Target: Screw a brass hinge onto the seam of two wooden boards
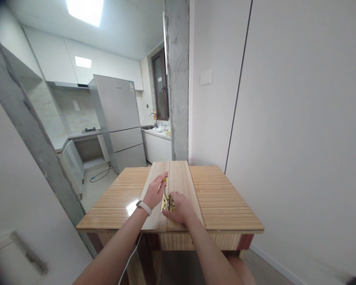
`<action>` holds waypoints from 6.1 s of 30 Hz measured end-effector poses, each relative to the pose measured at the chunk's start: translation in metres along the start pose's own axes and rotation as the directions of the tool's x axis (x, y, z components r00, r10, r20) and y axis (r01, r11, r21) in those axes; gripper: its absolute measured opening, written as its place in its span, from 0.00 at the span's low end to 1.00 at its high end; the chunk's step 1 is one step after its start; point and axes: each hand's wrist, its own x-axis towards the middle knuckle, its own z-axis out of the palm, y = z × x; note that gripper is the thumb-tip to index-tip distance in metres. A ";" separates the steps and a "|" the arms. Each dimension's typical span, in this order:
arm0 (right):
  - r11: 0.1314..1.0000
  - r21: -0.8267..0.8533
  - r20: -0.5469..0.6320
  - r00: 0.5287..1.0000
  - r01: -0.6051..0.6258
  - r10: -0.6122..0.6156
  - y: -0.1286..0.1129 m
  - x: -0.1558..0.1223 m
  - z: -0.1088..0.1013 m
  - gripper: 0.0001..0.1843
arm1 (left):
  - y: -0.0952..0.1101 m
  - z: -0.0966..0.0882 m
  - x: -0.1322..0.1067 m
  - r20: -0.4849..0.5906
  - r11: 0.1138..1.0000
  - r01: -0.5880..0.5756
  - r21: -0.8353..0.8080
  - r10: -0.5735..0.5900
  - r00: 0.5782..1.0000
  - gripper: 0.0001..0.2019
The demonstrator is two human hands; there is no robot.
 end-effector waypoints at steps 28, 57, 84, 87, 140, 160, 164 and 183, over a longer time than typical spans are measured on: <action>1.000 0.023 -0.007 1.000 0.001 -0.001 0.003 0.000 0.003 0.38 | 0.000 0.000 -0.001 0.009 1.000 -0.001 -0.014 0.002 1.000 0.24; 1.000 -0.001 -0.015 1.000 0.025 -0.025 0.001 0.001 0.002 0.37 | 0.008 0.005 -0.003 0.035 0.997 -0.053 0.062 0.051 0.998 0.24; 0.999 0.044 0.039 0.999 -0.031 0.029 0.006 0.004 -0.001 0.45 | -0.004 0.000 0.002 -0.086 0.989 0.140 -0.051 -0.144 0.986 0.19; 0.996 0.081 -0.086 0.995 -0.043 0.050 -0.001 0.012 -0.015 0.37 | -0.008 -0.001 0.002 -0.089 0.988 0.146 -0.055 -0.151 0.985 0.14; 0.960 0.238 -0.308 0.926 -0.149 0.220 -0.012 0.021 -0.093 0.09 | -0.103 0.019 -0.051 0.134 0.856 0.372 0.360 -0.442 0.887 0.13; 0.977 0.157 -0.269 0.946 -0.146 0.184 -0.008 0.025 -0.090 0.08 | -0.049 0.007 -0.069 0.412 0.898 0.152 0.413 -0.332 0.848 0.45; 0.986 0.078 -0.232 0.959 -0.151 0.165 -0.018 0.032 -0.093 0.08 | -0.046 0.008 -0.071 0.432 0.901 0.119 0.418 -0.312 0.846 0.45; 0.928 -0.303 0.001 0.974 -0.216 0.227 -0.031 0.067 -0.104 0.11 | -0.033 0.008 -0.075 0.397 0.909 0.109 0.403 -0.281 0.874 0.40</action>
